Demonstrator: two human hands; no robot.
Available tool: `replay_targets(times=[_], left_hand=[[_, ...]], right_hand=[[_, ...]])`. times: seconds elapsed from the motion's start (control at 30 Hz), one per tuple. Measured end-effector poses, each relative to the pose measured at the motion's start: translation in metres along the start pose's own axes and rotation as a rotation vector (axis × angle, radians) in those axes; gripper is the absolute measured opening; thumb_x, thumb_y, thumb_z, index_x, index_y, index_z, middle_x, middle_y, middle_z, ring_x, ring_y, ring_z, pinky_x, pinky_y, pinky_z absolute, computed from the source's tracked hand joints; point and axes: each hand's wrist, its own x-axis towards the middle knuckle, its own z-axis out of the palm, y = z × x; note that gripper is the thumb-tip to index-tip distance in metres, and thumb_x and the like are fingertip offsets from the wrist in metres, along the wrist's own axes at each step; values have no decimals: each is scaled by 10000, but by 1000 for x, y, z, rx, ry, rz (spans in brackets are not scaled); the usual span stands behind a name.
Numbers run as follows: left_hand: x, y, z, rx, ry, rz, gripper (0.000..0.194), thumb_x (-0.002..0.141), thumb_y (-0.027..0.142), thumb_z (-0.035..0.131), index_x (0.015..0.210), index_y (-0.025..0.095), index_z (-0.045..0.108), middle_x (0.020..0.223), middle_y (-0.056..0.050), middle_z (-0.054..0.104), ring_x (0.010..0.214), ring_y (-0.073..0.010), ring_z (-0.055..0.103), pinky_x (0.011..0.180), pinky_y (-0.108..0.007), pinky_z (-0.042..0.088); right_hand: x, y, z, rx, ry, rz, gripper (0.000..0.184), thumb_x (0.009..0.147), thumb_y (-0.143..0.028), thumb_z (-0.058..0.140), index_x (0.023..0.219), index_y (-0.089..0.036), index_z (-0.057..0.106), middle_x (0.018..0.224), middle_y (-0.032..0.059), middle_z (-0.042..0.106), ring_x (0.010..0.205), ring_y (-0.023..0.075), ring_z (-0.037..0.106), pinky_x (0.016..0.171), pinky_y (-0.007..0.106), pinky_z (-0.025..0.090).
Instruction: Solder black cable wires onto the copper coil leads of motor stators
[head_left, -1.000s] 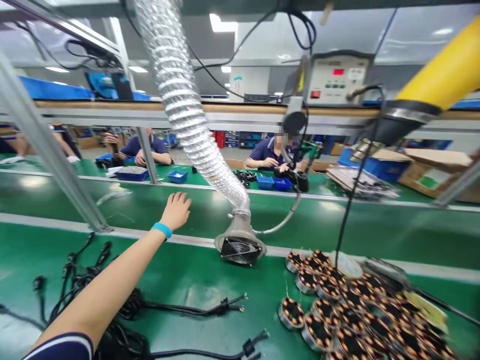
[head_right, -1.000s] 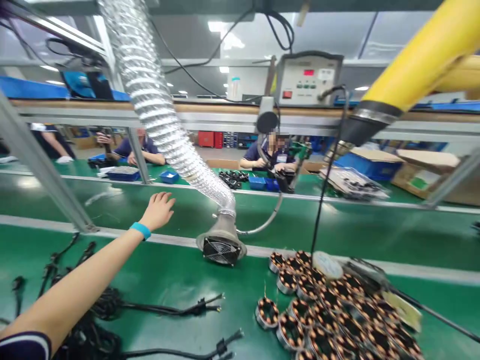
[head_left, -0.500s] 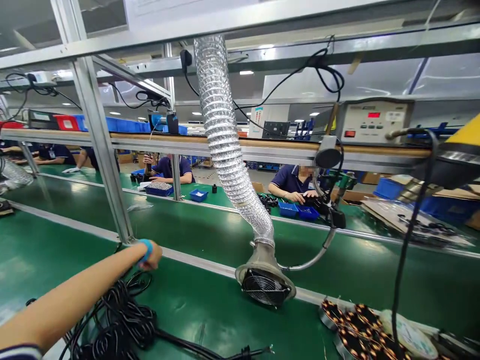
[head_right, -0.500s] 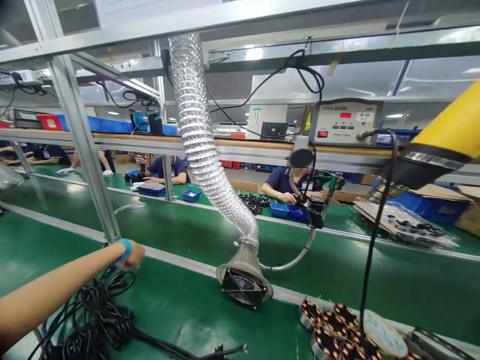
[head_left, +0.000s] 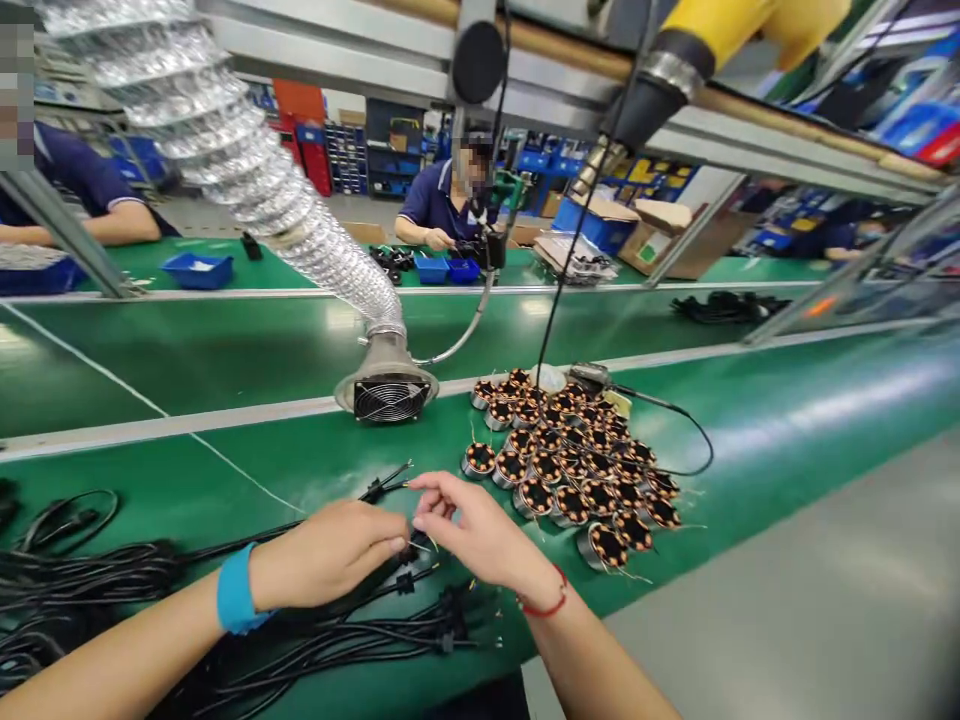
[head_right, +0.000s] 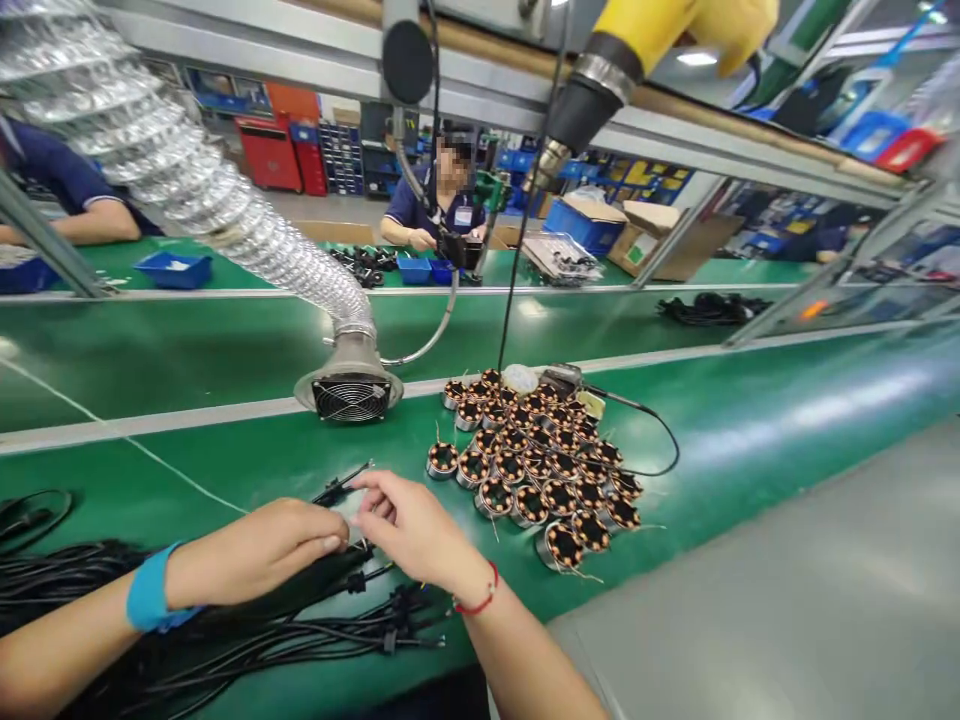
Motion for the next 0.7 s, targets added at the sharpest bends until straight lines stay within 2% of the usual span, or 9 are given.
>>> replay_targets(times=[0.07,0.13,0.23,0.33,0.43,0.57,0.63,0.7], left_hand=[[8,1,4,-28,3,-34,364,987,362,263,815,207,545,770,-8,608,682,-147,528,653,-251,356],[12,0,7,-62,45,-68,383,987,394,239,816,208,528,774,-9,595,697,-151,521,673,-253,367],[18,-2,11,-80,50,-107,420,983,430,210,778,208,502,753,-12,580,703,-160,523,685,-260,378],[26,-1,17,-94,27,-140,437,974,459,219,729,212,483,717,-11,584,686,-166,540,667,-261,387],[33,5,23,-116,39,-146,436,957,480,254,718,219,507,717,-15,617,683,-172,569,660,-255,418],[38,11,26,-101,71,-156,486,940,521,277,678,225,558,665,-13,639,635,-173,587,612,-236,458],[39,5,28,-80,99,-143,495,943,520,281,723,235,621,710,-15,678,657,-176,616,612,-223,480],[37,-10,34,-36,146,-115,489,951,498,279,816,247,676,801,-21,720,710,-185,651,627,-214,501]], right_hand=[[-3,3,-1,200,65,31,175,834,-263,584,989,-185,612,775,-14,620,649,95,561,640,237,482],[-10,5,-7,242,137,5,129,830,-284,597,891,-177,634,753,-12,620,660,98,555,650,239,470],[-21,10,-13,174,157,-24,183,817,-288,630,956,-180,678,813,-3,640,717,101,557,697,245,453],[-23,21,-9,319,47,83,398,765,-356,708,1118,-194,620,734,-48,589,600,71,509,589,213,413],[-20,35,4,391,95,130,413,685,-389,794,1004,-192,620,682,-74,554,574,57,482,550,188,382],[-18,38,11,559,211,115,341,689,-434,777,778,-171,579,634,-62,584,542,60,523,547,195,407],[-18,36,-2,662,267,104,351,660,-429,793,731,-162,578,613,-41,615,524,74,555,516,198,414],[-19,36,-33,765,443,86,336,633,-386,818,703,-154,586,618,-13,646,513,94,583,467,195,410]])
